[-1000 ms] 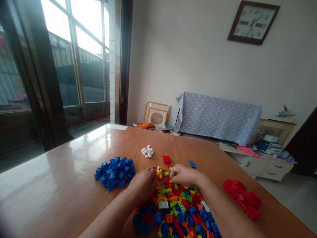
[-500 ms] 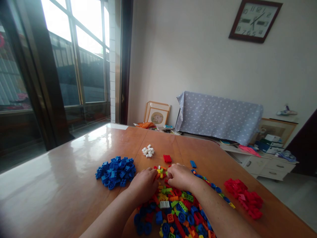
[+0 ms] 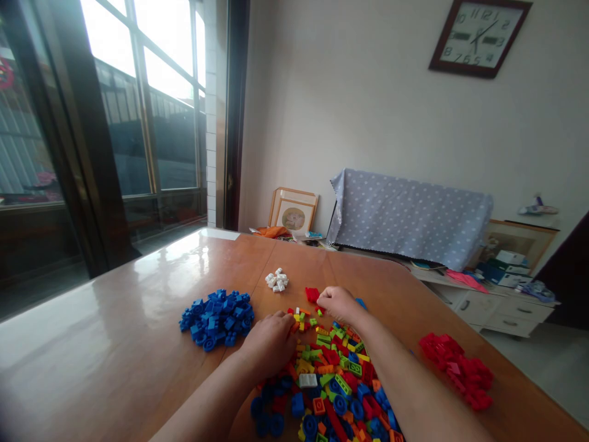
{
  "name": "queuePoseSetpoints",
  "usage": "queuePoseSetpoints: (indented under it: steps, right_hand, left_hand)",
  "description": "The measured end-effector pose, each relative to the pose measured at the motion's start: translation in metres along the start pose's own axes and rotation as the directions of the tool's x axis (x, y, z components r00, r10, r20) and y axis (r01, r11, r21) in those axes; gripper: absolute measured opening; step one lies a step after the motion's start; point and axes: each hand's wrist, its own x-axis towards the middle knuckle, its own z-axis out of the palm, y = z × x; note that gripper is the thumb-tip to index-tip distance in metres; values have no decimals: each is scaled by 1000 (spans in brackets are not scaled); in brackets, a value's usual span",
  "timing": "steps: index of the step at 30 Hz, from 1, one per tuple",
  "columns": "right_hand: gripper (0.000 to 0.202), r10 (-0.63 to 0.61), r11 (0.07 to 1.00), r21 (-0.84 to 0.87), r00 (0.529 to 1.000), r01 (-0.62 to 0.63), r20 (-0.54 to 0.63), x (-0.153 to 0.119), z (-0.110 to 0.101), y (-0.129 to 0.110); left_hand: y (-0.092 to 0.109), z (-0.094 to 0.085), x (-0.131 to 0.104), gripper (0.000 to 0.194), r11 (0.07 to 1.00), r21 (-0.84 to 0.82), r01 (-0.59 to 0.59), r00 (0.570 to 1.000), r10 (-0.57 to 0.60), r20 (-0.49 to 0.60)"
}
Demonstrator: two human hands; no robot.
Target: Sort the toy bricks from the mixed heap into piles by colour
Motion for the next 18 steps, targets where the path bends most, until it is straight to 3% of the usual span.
queuePoseSetpoints:
  steps: [8,18]
  right_hand:
    - [22,291,955,77,953,-285,-85,51,3,25]
    - [33,377,914,140,925,-381,55,73,13,28]
  left_hand:
    - [0,-1,0,27,1000,-4,-6,1000,6,13]
    - [2,-6,-1,25,1000,4,-1,999,1,37]
